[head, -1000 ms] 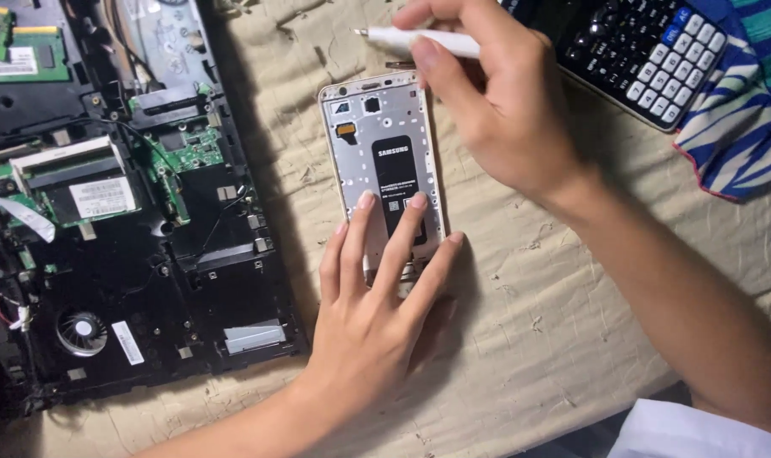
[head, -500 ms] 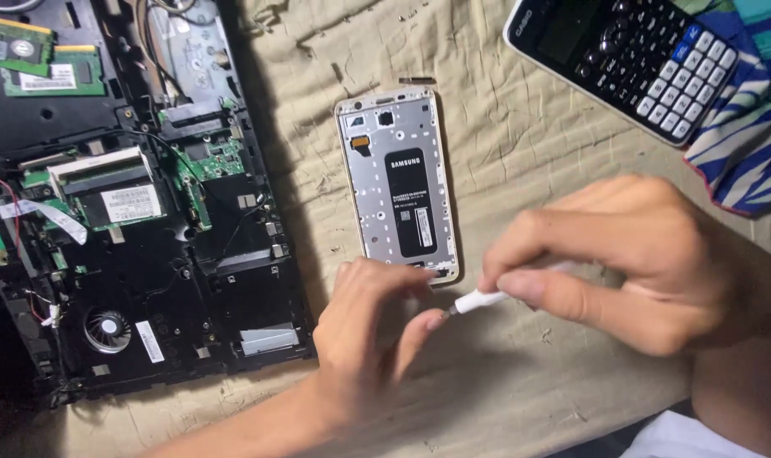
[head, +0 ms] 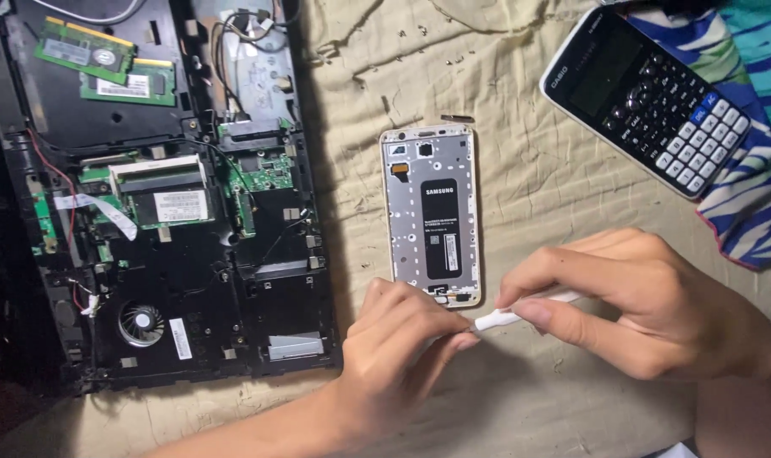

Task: Unscrewing small screws from a smartphone frame using a precision screwdriver

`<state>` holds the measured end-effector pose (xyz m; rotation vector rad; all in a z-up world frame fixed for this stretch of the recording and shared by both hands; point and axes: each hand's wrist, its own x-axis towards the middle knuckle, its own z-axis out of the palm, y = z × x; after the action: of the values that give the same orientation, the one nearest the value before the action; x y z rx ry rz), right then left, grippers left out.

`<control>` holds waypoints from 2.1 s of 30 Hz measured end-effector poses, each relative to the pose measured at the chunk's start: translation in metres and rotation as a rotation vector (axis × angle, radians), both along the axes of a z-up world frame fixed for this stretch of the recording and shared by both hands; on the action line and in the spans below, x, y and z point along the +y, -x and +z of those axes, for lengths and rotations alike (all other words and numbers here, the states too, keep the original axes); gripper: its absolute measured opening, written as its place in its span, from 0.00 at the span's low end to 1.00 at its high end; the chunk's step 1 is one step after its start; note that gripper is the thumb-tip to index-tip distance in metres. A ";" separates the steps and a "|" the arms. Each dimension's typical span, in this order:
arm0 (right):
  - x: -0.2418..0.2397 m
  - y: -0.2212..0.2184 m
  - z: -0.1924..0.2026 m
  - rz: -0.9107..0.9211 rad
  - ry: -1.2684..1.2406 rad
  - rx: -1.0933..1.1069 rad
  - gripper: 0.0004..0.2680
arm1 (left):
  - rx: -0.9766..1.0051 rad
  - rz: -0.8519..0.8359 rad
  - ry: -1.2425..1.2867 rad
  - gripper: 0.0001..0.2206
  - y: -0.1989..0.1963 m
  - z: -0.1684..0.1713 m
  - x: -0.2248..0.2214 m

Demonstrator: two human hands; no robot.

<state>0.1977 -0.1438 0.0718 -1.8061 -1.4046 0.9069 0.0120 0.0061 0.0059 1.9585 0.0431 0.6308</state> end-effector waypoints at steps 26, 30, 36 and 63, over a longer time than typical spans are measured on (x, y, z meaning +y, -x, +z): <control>-0.006 0.009 0.010 -0.123 -0.016 -0.189 0.05 | 0.087 -0.087 0.114 0.05 0.001 0.004 0.003; -0.008 0.008 0.007 -0.075 0.005 -0.201 0.06 | 0.087 -0.082 0.125 0.05 0.001 0.005 0.003; -0.012 0.014 0.012 -0.056 -0.025 -0.260 0.06 | 0.106 -0.087 0.123 0.03 0.003 0.000 0.002; -0.007 0.020 0.014 0.049 -0.083 -0.263 0.05 | 0.057 -0.059 0.110 0.01 0.003 -0.008 -0.001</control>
<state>0.1781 -0.1506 0.0857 -1.8865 -1.6300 0.6414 0.0090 0.0049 -0.0023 1.8645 0.0537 0.5236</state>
